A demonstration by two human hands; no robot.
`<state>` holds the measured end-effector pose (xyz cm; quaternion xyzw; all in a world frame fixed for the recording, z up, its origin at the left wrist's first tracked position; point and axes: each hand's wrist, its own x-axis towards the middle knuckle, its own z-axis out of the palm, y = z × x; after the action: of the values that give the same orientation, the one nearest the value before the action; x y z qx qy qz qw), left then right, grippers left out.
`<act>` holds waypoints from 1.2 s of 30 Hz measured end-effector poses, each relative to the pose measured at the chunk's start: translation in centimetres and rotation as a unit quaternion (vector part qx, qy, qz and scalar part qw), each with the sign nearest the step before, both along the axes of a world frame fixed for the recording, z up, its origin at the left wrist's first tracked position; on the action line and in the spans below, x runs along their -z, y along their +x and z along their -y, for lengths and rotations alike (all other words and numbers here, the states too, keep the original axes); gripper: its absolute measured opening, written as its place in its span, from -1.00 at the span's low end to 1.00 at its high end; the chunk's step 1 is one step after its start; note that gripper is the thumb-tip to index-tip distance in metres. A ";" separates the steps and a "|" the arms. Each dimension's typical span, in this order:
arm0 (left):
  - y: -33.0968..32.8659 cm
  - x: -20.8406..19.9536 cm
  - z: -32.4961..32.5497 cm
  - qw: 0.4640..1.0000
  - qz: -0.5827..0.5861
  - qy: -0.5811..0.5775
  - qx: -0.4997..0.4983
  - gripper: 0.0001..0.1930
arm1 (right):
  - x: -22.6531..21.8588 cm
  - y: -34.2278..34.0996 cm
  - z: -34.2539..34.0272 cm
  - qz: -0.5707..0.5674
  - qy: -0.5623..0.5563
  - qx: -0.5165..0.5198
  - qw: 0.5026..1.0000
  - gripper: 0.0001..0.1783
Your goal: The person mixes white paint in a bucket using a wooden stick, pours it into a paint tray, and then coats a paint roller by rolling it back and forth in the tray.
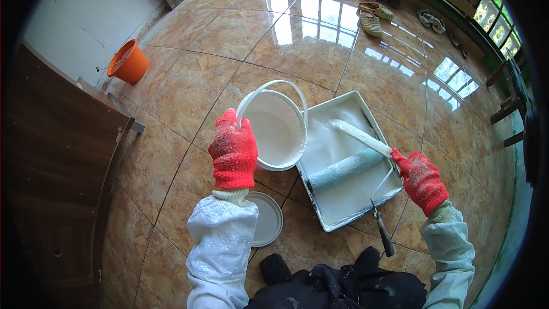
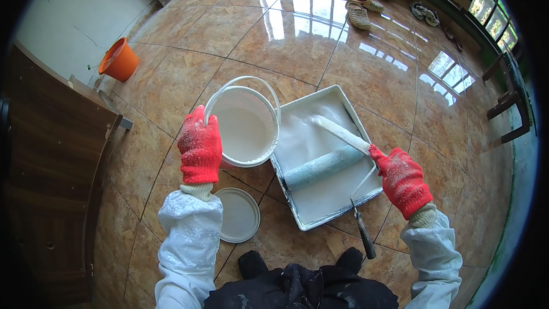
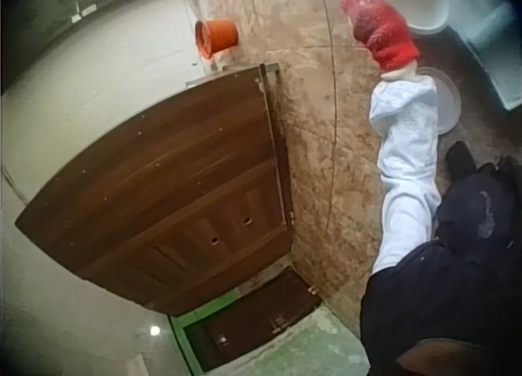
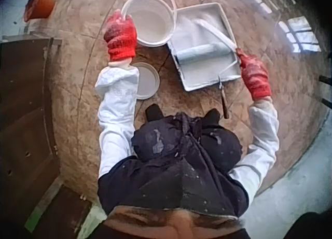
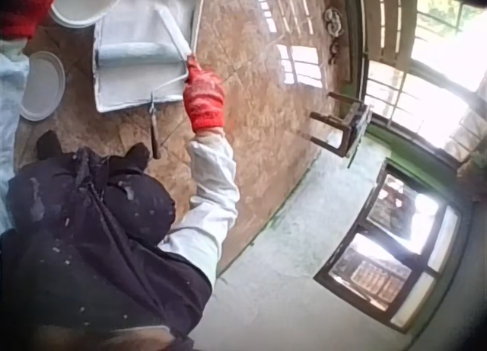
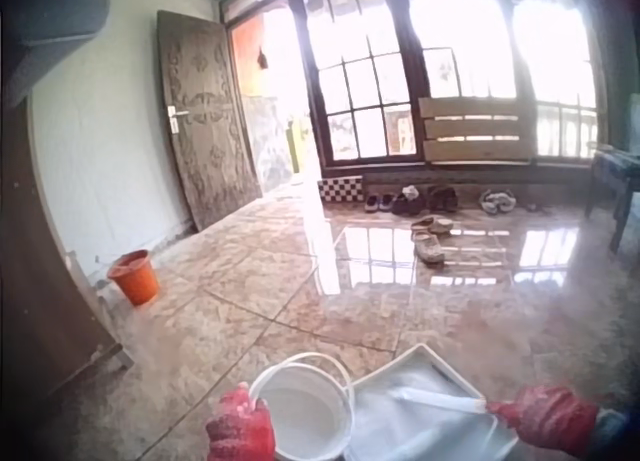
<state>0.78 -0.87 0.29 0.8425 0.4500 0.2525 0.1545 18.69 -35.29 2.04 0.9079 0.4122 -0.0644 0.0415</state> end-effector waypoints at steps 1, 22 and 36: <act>0.0 0.0 -0.1 1.000 -0.005 0.004 0.000 -0.58 | 0.0 -0.2 0.1 -0.026 0.013 -0.003 1.000 -0.39; -0.2 0.8 -0.3 0.999 -0.010 0.043 0.007 -0.61 | 0.0 -0.9 0.3 -0.098 0.037 -0.001 0.995 -0.37; -0.2 0.6 -0.2 0.999 -0.006 0.048 0.012 -0.61 | -6.6 -2.2 3.3 -0.140 0.058 0.047 0.987 -0.35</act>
<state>0.55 -0.64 -0.33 0.8558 0.4285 0.2664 0.1142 16.48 -38.63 8.64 0.9090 0.3740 -0.1690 -0.0722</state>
